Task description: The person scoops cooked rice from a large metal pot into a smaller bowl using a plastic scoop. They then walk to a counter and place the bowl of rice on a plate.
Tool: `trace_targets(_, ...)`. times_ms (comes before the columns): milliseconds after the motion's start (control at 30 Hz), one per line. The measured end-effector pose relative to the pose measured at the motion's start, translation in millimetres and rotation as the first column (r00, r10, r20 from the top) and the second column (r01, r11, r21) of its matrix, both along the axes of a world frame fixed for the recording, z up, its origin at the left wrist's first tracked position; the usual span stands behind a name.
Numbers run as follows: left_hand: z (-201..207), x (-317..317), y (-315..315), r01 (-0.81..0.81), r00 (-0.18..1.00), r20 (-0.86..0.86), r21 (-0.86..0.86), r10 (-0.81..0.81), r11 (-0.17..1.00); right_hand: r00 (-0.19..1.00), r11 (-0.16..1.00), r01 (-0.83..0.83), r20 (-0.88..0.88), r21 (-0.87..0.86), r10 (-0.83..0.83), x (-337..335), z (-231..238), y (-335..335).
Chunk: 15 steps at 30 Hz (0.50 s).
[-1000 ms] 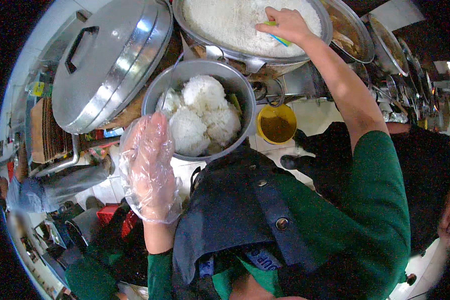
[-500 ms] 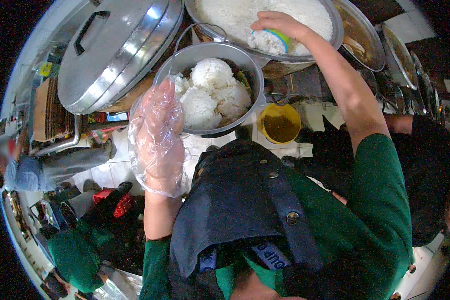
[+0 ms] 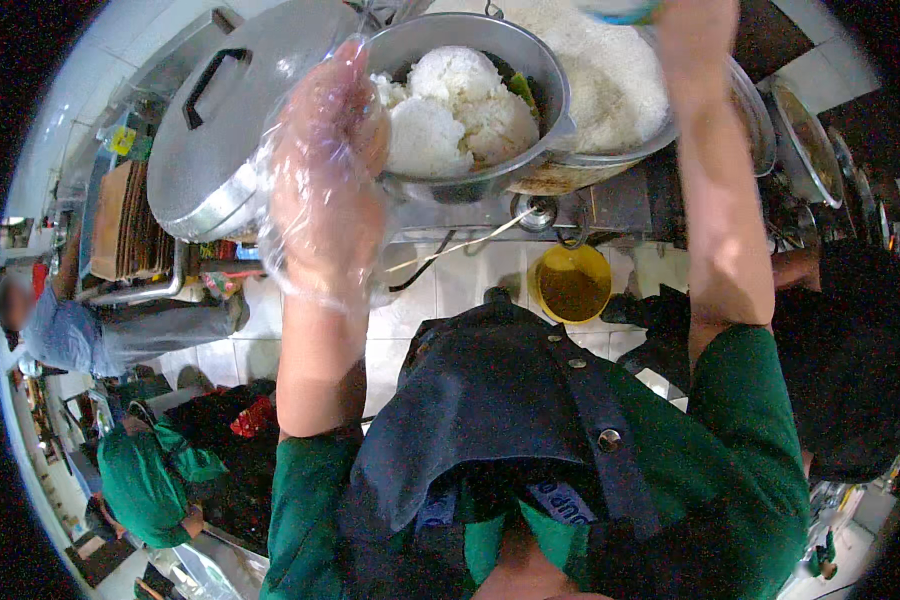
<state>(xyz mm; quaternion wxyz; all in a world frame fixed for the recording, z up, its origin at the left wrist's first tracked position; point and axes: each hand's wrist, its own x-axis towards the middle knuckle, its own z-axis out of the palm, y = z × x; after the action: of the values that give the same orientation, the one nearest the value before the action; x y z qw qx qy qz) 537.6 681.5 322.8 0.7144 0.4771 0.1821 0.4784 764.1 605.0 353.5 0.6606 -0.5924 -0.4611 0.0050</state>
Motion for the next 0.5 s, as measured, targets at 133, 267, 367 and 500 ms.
trace_targets(133, -10, 30, 13, 0.000, 0.999, 0.047, -0.206, 0.010, 0.979, 0.410, 0.907, 0.419, 0.900, -0.043, -0.146, -25, -14, 28)
trace_targets(267, -20, 31, 17, 0.118, 0.993, 0.023, -0.090, -0.116, 0.989, 0.845, 0.957, 0.258, 0.512, -0.130, -0.158, 28, -13, 29)
trace_targets(367, -23, 33, 15, -0.002, 1.000, -0.011, -0.118, 0.001, 0.993, 0.969, 0.969, 0.152, 0.225, -0.197, -0.106, 84, -19, 14)
trace_targets(500, -19, 30, 18, 0.021, 1.000, 0.005, -0.129, -0.020, 0.991, 0.621, 0.640, 0.604, 0.784, -0.475, -0.004, 138, -67, -12)
